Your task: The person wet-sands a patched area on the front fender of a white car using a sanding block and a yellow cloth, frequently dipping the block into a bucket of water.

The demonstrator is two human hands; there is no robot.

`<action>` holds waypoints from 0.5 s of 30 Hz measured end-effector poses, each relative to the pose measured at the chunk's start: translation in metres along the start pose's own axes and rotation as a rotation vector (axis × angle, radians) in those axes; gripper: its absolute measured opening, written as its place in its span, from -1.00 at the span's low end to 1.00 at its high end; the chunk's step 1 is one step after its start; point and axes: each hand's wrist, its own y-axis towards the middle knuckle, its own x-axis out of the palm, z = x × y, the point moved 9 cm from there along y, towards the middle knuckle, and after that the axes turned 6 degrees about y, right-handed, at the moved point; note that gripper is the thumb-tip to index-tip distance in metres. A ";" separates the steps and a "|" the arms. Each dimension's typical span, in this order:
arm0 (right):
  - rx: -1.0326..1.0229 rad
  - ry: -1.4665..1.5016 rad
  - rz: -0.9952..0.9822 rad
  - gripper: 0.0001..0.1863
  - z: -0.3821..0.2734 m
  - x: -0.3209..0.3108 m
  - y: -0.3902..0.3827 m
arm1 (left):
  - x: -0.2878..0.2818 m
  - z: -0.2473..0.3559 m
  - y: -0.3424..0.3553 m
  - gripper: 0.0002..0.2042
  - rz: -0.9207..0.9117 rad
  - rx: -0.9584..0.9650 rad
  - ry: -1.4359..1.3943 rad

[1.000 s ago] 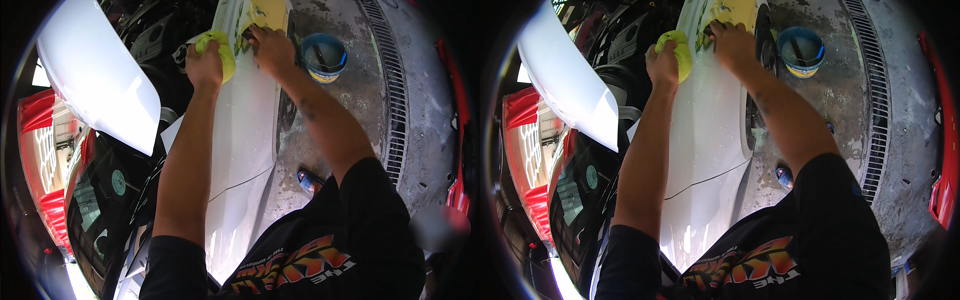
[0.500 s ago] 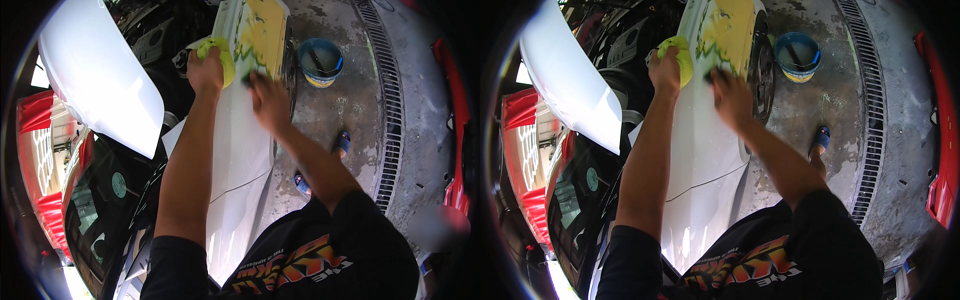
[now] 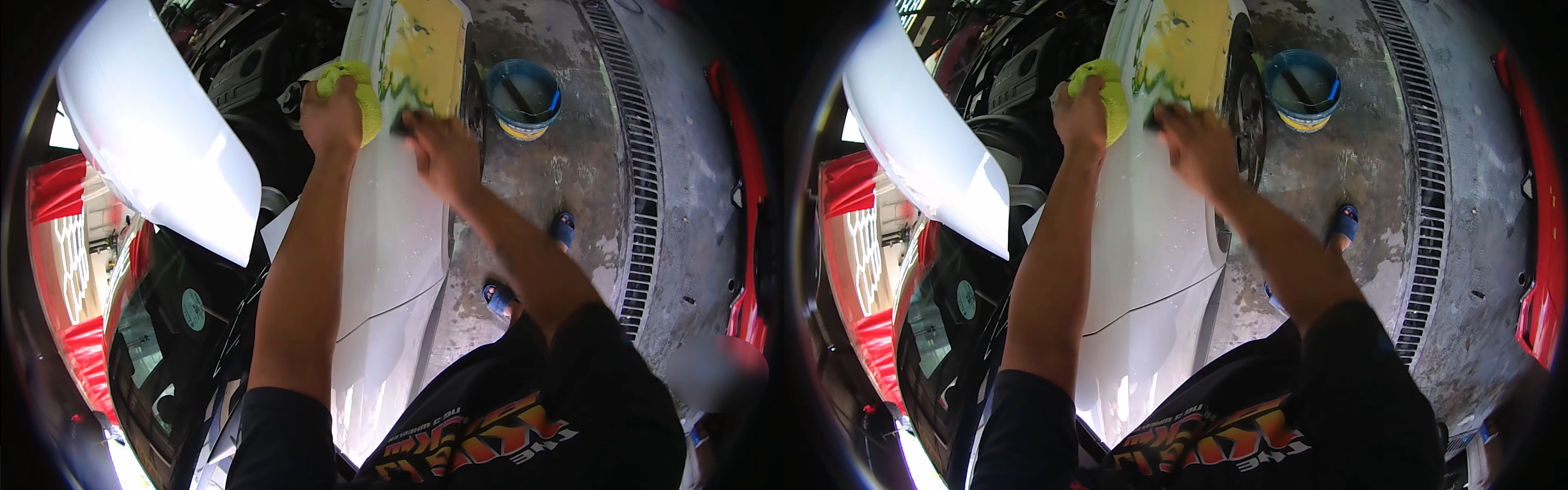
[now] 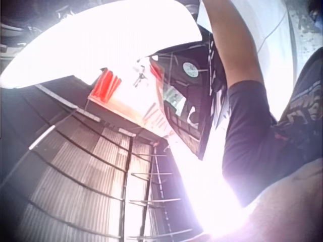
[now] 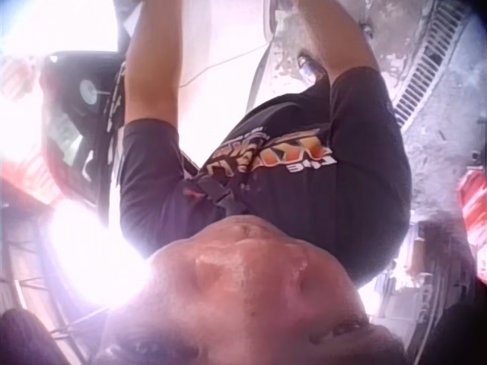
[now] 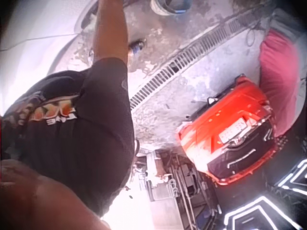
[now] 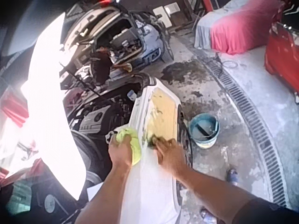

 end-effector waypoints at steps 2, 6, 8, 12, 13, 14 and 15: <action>0.204 -0.118 -0.060 -0.62 0.032 -0.003 0.064 | 0.002 0.001 0.004 -0.49 -0.019 0.005 -0.009; 0.472 0.114 -0.116 -0.55 0.035 0.006 0.049 | 0.000 0.000 0.000 -0.53 0.003 0.025 0.030; 0.128 -0.020 0.006 -0.56 -0.024 0.001 -0.023 | 0.006 -0.004 0.009 -0.54 0.004 0.022 0.006; 0.016 0.066 0.053 -0.52 -0.001 -0.002 0.014 | 0.003 0.000 0.004 -0.56 -0.002 0.016 -0.027; 0.159 -0.001 -0.015 -0.58 0.018 -0.002 0.051 | 0.002 -0.001 0.003 -0.56 -0.014 0.010 -0.049; 0.387 0.060 -0.076 -0.61 0.047 -0.003 0.080 | 0.004 -0.007 -0.002 -0.56 -0.031 -0.002 -0.077; 0.358 0.000 -0.018 -0.61 0.050 -0.006 0.083 | 0.012 -0.007 -0.003 -0.56 -0.062 -0.011 -0.099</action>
